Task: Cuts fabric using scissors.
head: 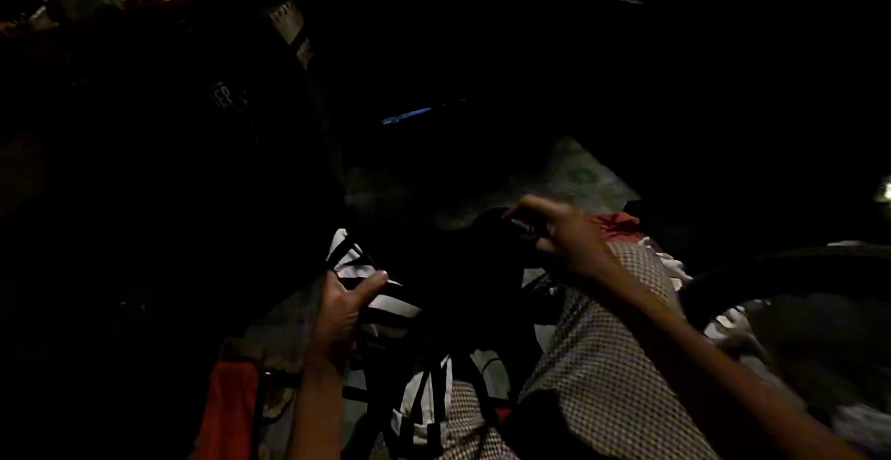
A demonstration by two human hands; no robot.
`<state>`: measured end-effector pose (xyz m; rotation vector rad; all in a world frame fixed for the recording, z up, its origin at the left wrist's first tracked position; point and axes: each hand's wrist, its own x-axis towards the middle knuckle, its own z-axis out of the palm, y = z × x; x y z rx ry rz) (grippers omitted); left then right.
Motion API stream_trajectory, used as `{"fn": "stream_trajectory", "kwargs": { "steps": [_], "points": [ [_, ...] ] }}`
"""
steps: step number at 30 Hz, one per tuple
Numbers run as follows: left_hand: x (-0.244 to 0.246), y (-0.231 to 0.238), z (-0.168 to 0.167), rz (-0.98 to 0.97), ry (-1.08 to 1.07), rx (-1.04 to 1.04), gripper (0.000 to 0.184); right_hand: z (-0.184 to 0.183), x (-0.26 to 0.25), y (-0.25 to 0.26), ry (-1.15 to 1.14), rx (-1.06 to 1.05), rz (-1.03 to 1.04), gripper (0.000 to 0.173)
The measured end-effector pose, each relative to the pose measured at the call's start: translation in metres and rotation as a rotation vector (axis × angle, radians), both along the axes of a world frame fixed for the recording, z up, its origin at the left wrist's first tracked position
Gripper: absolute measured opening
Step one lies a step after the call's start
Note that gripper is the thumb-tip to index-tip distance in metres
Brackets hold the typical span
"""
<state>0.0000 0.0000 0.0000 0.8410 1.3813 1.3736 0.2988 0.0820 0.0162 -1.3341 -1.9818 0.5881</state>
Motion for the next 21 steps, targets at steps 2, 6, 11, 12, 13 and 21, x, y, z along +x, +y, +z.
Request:
{"fn": "stream_trajectory", "kwargs": {
  "steps": [2,6,11,12,13,21],
  "points": [
    [0.003,-0.002,-0.012,-0.050,-0.021,-0.029,0.061,-0.037,-0.001,0.000,-0.039,-0.159,-0.065,0.016],
    [0.011,-0.003,-0.019,-0.087,0.045,-0.064,0.068,-0.073,-0.012,0.002,-0.184,-0.343,-0.116,0.026],
    [0.025,-0.007,-0.015,-0.066,0.046,-0.049,0.072,-0.070,-0.040,-0.023,0.163,0.068,0.128,0.036],
    [0.026,-0.008,-0.014,-0.064,0.048,-0.048,0.071,-0.067,-0.048,-0.027,0.266,0.090,0.245,0.037],
    [0.028,-0.008,-0.012,-0.068,0.057,-0.049,0.071,-0.064,-0.055,-0.030,0.358,0.078,0.359,0.040],
    [0.027,-0.011,-0.004,-0.098,0.138,-0.042,0.071,-0.081,-0.076,-0.028,0.484,-0.007,0.528,0.026]
  ]
}}
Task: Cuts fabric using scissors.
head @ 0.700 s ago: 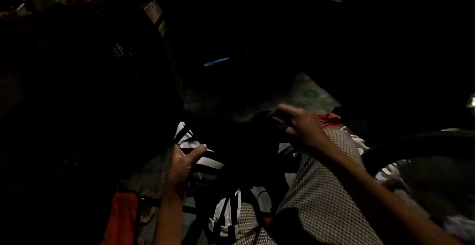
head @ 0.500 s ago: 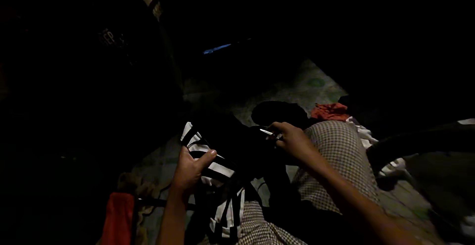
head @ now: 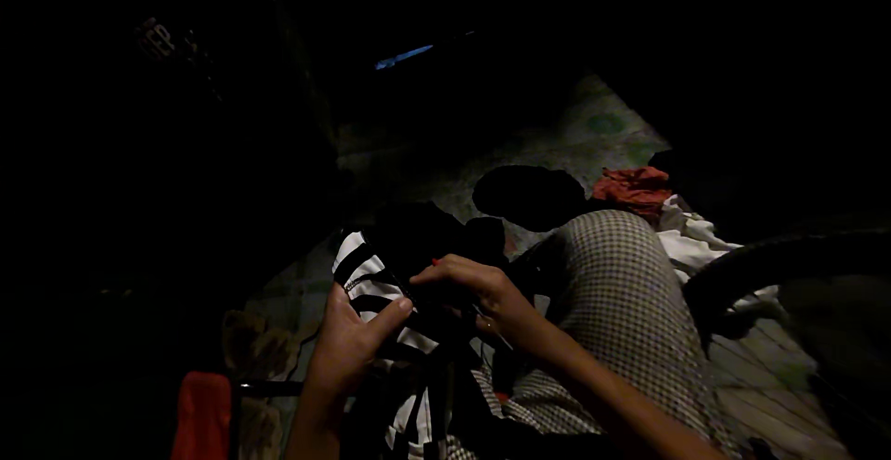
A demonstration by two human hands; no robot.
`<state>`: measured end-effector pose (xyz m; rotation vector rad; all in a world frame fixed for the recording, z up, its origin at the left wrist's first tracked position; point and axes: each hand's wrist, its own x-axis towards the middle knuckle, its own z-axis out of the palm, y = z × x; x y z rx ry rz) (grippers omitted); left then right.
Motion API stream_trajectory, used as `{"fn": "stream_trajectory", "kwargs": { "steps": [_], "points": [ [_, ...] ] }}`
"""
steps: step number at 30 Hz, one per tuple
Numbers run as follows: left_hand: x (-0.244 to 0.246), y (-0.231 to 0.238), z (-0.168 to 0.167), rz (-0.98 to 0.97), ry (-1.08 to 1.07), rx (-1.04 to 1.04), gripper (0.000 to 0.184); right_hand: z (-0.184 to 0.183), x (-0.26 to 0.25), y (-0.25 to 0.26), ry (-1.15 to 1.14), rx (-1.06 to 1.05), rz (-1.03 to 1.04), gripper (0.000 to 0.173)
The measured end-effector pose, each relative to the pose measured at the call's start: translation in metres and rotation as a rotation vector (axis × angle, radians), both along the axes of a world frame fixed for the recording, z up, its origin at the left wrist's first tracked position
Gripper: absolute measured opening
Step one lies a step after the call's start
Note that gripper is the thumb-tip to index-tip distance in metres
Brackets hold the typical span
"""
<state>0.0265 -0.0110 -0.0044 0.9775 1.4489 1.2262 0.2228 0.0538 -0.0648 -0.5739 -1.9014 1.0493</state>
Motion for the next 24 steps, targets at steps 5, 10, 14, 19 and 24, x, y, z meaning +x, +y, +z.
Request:
{"fn": "stream_trajectory", "kwargs": {
  "steps": [5,10,14,19,24],
  "points": [
    [0.001,0.000,0.000,-0.006,0.098,0.011,0.068,-0.006,0.004,-0.002,-0.046,0.070,-0.079,0.032],
    [0.002,0.000,0.000,-0.015,0.131,0.024,0.068,-0.006,0.005,-0.006,-0.058,0.140,-0.197,0.026],
    [0.005,-0.004,-0.003,0.017,0.124,0.039,0.069,-0.009,0.003,-0.010,-0.091,0.250,-0.250,0.024],
    [0.005,-0.008,-0.006,0.025,0.103,0.060,0.069,-0.016,-0.001,-0.012,-0.100,0.386,-0.307,0.023],
    [0.002,-0.008,-0.003,-0.001,-0.016,0.005,0.064,-0.018,-0.001,-0.014,-0.093,0.427,-0.338,0.029]
  ]
}}
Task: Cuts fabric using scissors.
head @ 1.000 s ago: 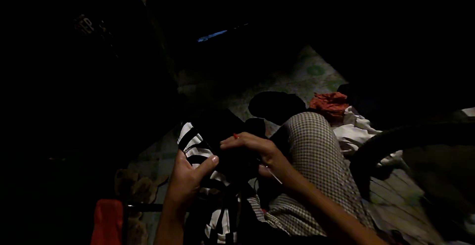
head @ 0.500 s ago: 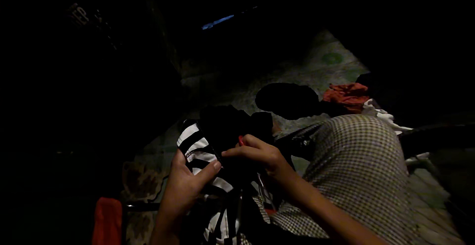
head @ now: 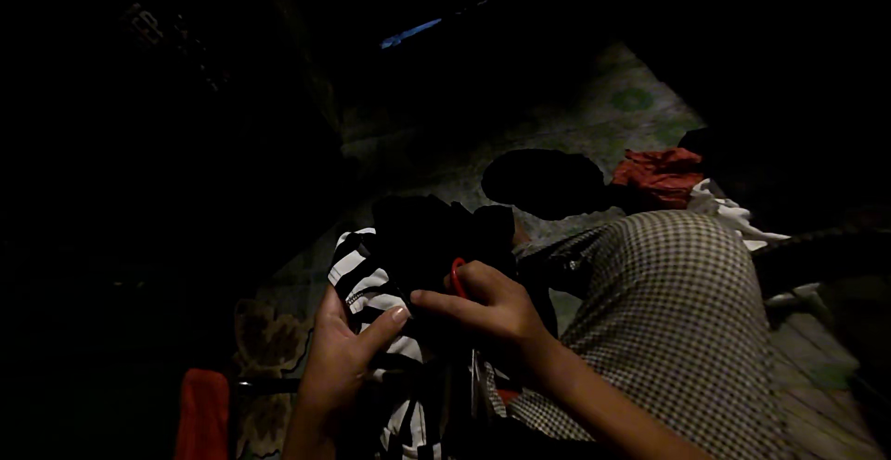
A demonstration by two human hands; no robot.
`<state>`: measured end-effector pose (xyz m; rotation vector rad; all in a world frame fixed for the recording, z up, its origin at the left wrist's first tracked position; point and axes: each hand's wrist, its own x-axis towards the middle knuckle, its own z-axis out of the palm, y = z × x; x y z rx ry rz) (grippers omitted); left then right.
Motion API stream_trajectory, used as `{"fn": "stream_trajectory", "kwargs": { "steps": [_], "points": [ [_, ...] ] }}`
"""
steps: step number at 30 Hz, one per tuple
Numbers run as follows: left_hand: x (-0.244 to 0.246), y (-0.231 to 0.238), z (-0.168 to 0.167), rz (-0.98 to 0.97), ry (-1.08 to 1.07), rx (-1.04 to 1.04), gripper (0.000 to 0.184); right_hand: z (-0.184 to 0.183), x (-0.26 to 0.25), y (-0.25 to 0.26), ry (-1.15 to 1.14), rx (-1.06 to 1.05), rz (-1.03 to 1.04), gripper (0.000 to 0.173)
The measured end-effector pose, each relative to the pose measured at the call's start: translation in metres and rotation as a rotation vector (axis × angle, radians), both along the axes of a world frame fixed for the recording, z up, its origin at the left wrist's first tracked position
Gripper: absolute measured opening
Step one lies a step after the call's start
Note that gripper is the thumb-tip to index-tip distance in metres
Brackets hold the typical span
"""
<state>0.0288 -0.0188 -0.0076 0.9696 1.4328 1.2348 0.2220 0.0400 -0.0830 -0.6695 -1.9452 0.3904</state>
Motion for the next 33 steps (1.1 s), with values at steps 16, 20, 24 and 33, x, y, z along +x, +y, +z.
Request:
{"fn": "stream_trajectory", "kwargs": {
  "steps": [16,20,24,33],
  "points": [
    [-0.041,0.002,-0.001,0.082,0.287,0.067,0.061,-0.004,-0.010,-0.009,0.030,-0.129,-0.017,0.015],
    [-0.041,-0.016,0.001,0.175,0.789,0.294,0.057,-0.002,-0.015,-0.012,0.043,-0.159,-0.020,0.016],
    [0.001,-0.050,0.018,-0.009,0.537,0.372,0.018,-0.001,-0.015,-0.013,0.035,-0.168,-0.055,0.013],
    [0.045,-0.042,-0.010,0.050,-1.088,-0.416,0.038,0.008,-0.001,-0.018,-0.030,-0.050,-0.073,0.019]
  ]
}}
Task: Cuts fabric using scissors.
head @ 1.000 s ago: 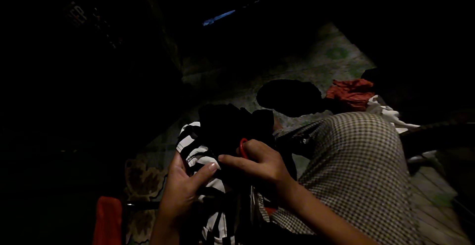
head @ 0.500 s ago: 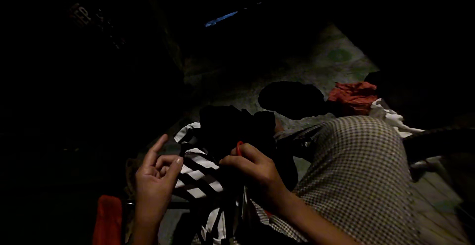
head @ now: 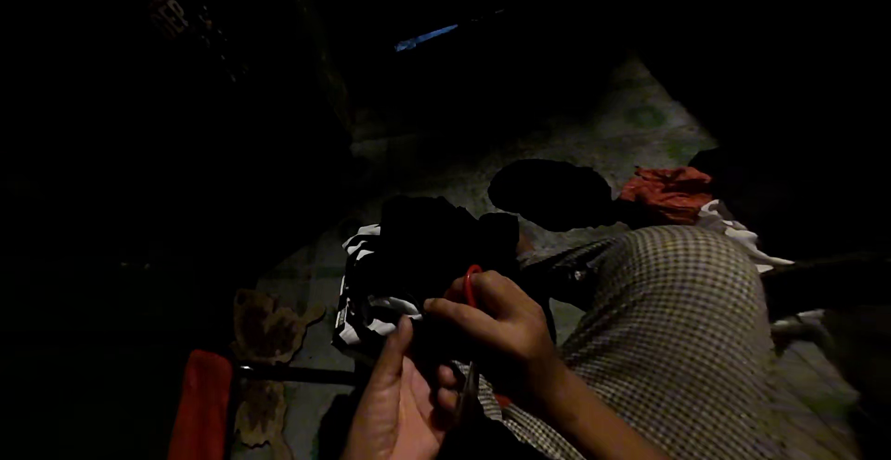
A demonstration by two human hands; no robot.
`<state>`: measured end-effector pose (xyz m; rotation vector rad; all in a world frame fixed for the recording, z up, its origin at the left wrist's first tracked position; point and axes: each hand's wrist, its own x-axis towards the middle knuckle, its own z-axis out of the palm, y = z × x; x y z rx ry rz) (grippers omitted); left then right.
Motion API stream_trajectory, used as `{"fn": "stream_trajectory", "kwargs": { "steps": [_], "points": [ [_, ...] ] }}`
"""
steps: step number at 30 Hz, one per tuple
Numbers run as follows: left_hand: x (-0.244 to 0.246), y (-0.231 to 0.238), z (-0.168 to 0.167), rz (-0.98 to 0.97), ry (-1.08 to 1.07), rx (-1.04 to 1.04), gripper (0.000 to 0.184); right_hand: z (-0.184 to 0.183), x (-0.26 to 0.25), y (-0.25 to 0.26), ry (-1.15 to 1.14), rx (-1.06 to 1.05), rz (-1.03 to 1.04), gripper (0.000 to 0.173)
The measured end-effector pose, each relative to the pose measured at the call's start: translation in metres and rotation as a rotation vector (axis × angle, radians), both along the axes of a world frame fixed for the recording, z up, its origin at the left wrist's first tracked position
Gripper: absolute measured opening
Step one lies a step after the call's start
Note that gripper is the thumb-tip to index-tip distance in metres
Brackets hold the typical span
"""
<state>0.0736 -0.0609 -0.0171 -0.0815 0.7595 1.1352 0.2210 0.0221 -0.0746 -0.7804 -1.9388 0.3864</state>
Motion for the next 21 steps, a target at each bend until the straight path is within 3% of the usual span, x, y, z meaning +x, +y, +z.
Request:
{"fn": "stream_trajectory", "kwargs": {
  "steps": [5,9,21],
  "points": [
    [0.001,0.016,0.001,-0.048,-0.135,-0.059,0.040,-0.001,0.007,-0.002,-0.004,0.055,-0.035,0.017],
    [-0.006,0.024,-0.006,-0.058,-0.199,-0.042,0.019,-0.007,0.013,-0.005,0.020,0.079,-0.045,0.018],
    [0.012,0.025,-0.006,0.162,0.255,-0.059,0.013,-0.020,0.019,-0.007,0.042,0.018,-0.085,0.020]
  ]
}}
